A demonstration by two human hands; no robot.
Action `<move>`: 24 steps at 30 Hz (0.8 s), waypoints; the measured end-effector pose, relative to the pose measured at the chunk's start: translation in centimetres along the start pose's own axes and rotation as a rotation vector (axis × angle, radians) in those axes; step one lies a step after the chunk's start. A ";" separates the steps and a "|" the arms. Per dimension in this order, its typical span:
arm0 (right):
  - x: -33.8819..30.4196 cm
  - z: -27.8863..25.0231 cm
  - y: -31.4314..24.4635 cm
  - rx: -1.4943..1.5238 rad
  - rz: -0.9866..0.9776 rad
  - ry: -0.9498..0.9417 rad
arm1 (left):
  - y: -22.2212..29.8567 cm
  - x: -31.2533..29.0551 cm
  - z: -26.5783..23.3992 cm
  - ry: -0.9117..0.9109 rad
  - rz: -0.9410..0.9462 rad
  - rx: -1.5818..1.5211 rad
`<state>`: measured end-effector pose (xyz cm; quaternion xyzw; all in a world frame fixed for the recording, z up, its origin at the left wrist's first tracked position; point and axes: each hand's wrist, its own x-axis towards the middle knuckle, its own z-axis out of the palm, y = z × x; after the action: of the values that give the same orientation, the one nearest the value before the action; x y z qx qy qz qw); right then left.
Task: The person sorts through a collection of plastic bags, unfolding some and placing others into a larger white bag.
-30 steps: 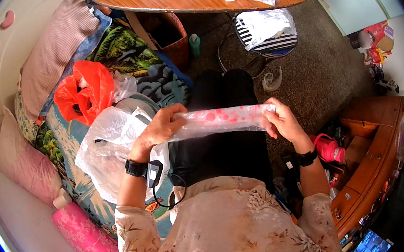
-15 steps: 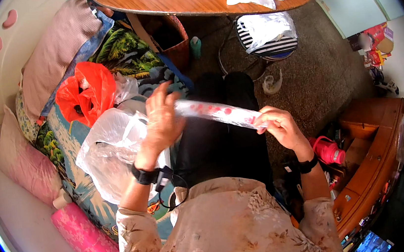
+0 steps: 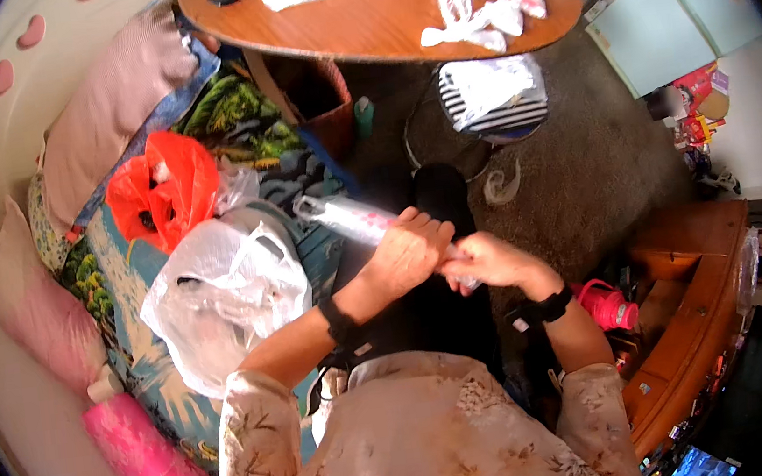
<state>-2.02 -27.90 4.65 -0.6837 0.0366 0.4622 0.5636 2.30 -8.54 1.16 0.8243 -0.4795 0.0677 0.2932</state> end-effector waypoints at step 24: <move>-1.4 4.8 -4.6 0.193 -0.826 0.272 | 2.8 1.5 -10.9 -0.112 -0.549 -1.749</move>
<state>-3.04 -23.00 9.24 -0.6399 -0.1231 0.0985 0.7521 2.66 -4.68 11.85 0.3959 -0.1605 -0.4313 0.7947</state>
